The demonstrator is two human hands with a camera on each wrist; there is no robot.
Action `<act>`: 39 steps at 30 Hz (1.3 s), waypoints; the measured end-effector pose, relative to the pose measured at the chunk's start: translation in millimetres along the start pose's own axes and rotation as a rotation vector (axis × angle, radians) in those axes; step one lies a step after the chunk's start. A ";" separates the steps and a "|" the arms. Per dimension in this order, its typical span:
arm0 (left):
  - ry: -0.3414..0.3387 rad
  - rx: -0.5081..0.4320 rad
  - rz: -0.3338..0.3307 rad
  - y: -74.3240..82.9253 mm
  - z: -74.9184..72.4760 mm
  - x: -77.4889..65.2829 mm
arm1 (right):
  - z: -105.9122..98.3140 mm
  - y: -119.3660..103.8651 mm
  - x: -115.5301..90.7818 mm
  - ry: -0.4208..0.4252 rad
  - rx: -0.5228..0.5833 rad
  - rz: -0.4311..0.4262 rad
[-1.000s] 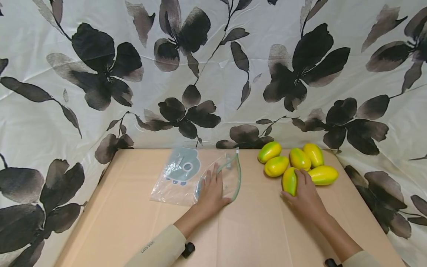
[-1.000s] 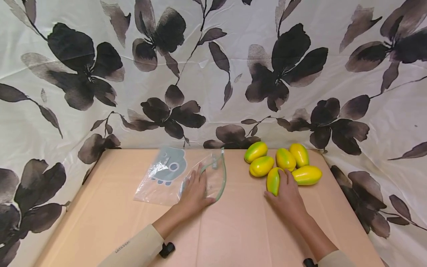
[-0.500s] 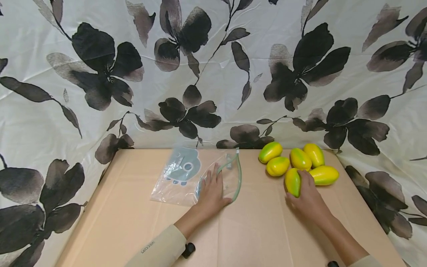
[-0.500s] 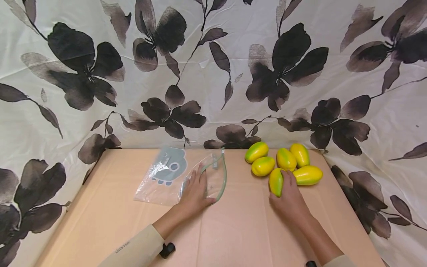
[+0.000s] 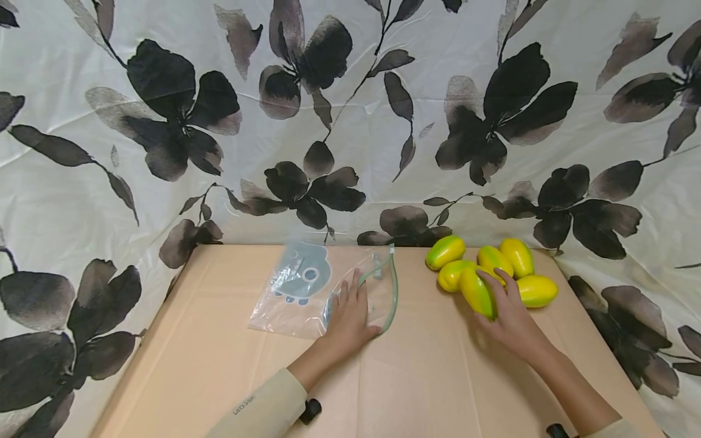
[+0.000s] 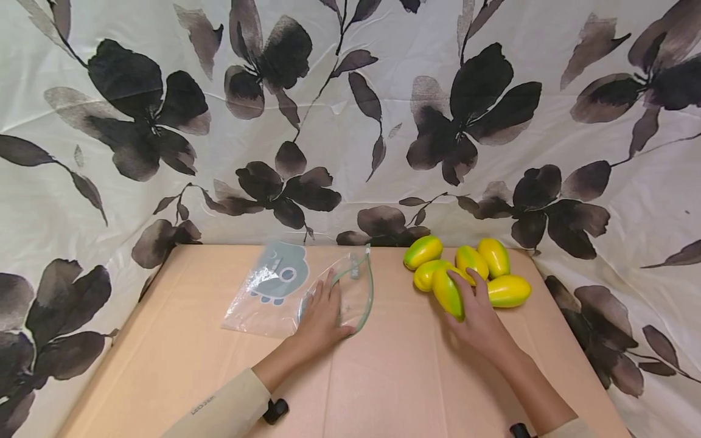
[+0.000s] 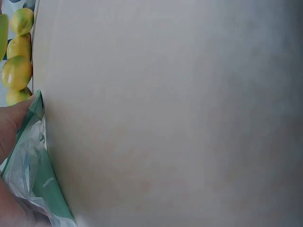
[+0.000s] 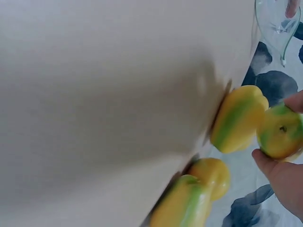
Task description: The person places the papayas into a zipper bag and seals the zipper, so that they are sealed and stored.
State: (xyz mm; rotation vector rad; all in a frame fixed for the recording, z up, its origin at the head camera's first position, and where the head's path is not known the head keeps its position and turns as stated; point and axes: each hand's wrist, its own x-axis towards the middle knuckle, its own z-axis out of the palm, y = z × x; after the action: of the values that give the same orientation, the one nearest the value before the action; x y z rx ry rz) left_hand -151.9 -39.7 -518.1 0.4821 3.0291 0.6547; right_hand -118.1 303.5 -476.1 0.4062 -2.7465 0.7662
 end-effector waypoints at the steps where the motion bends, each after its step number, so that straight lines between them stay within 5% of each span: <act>1: 0.002 0.001 0.002 0.1 0.0 0.1 | -0.8 -1.7 2.0 0.001 0.000 -0.017; 16: 0.004 0.026 0.015 0.5 1.1 3.8 | 4.6 -27.2 40.3 -0.263 0.066 -0.050; 23: -0.006 0.010 0.003 1.5 -0.3 3.6 | 19.6 -39.6 53.7 -0.309 0.102 -0.119; 39: -0.017 0.013 -0.017 -1.4 3.3 -2.2 | 58.7 -59.0 69.5 -0.406 0.150 -0.061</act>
State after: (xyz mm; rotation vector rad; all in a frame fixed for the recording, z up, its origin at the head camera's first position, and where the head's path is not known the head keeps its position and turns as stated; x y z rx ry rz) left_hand -150.0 -40.3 -521.9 0.4594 3.0205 0.6268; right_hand -173.0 210.1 -475.1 0.7469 -3.0350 0.9705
